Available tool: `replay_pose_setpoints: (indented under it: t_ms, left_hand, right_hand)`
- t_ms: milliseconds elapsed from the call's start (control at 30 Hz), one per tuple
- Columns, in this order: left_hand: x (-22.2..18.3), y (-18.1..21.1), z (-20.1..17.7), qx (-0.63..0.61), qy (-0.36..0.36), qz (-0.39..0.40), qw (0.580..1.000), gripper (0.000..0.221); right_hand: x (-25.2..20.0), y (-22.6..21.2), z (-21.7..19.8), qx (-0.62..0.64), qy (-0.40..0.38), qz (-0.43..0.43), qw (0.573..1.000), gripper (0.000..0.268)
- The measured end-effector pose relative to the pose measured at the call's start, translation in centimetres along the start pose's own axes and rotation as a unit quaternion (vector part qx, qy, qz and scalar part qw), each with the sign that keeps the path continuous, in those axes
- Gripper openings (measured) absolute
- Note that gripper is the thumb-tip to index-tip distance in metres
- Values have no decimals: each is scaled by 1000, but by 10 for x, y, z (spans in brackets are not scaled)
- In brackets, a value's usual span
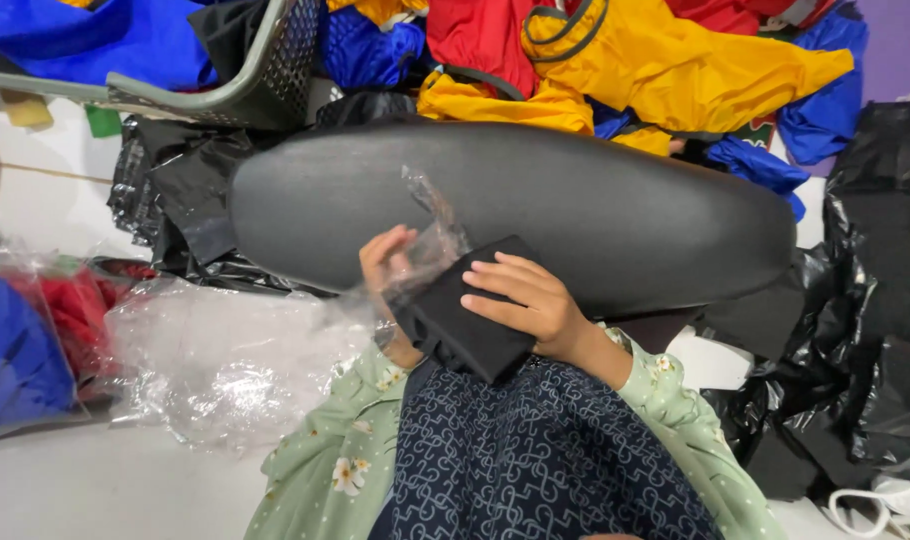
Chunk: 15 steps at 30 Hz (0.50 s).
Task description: Cleaning a black padded object with a sponge, packing a fabric item into bags, and trimming excess threads from colorful fabric items using scissors.
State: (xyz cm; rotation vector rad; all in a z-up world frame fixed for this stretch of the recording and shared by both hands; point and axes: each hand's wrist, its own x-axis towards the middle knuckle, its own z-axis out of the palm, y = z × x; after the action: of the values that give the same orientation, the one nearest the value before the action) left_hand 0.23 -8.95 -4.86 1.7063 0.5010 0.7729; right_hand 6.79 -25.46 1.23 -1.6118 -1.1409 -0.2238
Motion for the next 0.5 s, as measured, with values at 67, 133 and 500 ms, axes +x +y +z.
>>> replay_pose_setpoints:
  t_ms: [67, 133, 500]
  left_hand:
    - [4, -24, 0, 50, -16, 16, 998, 31]
    - [7, -42, 6, 94, -33, 39, 994, 44]
    - [22, 1, 91, -626, -174, -110, 752, 97]
  right_hand:
    - [7, -3, 0, 11, -3, -4, 1000, 33]
    - [15, -4, -2, 15, -3, -16, 1000, 34]
    - [-6, 6, -30, -149, -2, -100, 984, 22]
